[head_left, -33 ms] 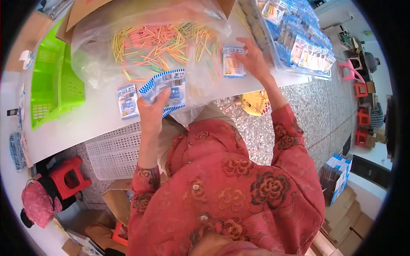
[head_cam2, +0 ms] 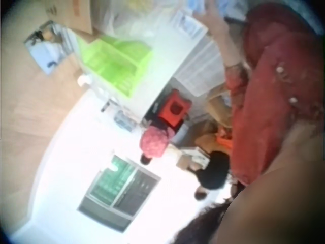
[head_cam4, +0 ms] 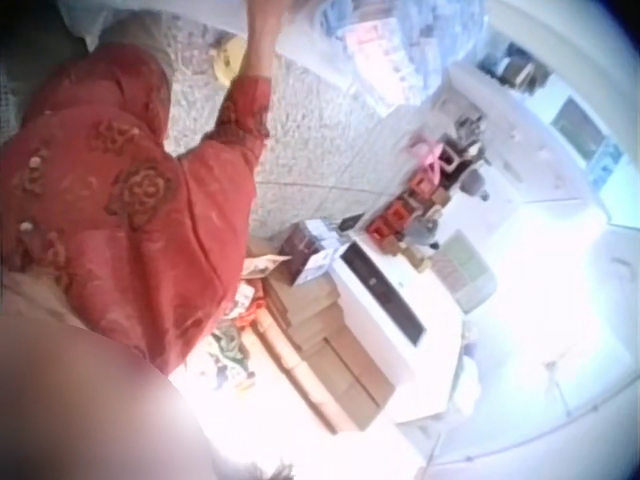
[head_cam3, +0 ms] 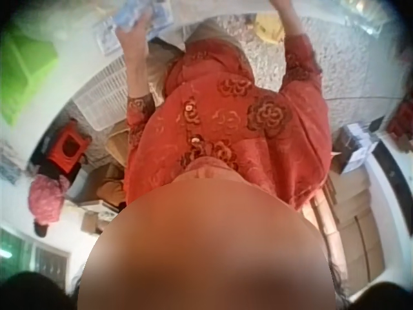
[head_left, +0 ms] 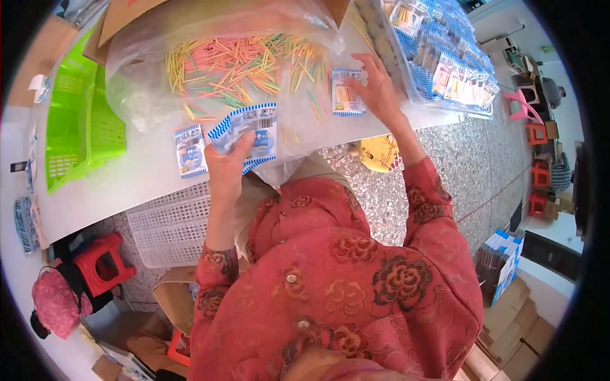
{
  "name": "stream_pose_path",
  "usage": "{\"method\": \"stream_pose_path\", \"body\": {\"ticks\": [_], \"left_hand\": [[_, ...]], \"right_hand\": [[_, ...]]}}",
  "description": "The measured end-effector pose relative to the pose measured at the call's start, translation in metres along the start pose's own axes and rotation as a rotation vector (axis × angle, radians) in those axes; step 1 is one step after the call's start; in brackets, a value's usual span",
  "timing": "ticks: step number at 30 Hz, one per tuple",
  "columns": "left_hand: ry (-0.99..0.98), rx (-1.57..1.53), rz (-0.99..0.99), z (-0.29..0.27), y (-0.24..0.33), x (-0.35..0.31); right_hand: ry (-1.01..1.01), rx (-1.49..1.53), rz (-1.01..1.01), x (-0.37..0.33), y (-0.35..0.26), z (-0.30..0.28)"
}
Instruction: Packaging small colorful sticks into plastic bags.
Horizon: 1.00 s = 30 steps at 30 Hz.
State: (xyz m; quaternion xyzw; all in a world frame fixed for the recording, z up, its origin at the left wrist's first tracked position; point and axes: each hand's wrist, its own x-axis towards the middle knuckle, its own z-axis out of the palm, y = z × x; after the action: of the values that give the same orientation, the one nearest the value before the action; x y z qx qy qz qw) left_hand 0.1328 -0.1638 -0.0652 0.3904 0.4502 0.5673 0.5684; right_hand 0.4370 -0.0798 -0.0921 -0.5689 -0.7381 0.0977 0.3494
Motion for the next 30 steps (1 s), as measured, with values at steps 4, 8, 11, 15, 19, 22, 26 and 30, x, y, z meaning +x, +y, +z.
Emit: {"method": "stream_pose_path", "body": {"ticks": [4,8,11,15,19,22,26,30], "left_hand": [[-0.005,0.092,-0.007,0.0,-0.004,-0.001],[-0.005,0.147,-0.005,0.006,-0.001,-0.005],[-0.019,0.198,0.021,0.005,0.005,-0.008],[-0.01,0.161,0.022,-0.001,0.017,-0.014],[-0.016,0.017,-0.034,-0.009,0.02,-0.014],[-0.037,-0.005,-0.043,-0.011,0.023,-0.014],[-0.031,0.066,-0.004,-0.022,0.016,-0.011],[0.022,0.068,-0.009,-0.021,0.012,-0.011]], "right_hand": [[0.08,0.152,-0.146,-0.005,-0.068,-0.002],[-0.135,0.414,-0.201,-0.008,-0.135,0.01],[-0.305,0.439,-0.228,0.0,-0.147,0.014],[-0.378,0.425,-0.27,0.008,-0.154,0.021],[-0.331,0.431,-0.358,0.015,-0.158,0.031],[-0.318,0.44,-0.425,0.02,-0.164,0.03],[-0.392,0.491,-0.367,0.022,-0.17,0.027],[-0.439,0.547,-0.229,0.026,-0.179,0.021]]}}
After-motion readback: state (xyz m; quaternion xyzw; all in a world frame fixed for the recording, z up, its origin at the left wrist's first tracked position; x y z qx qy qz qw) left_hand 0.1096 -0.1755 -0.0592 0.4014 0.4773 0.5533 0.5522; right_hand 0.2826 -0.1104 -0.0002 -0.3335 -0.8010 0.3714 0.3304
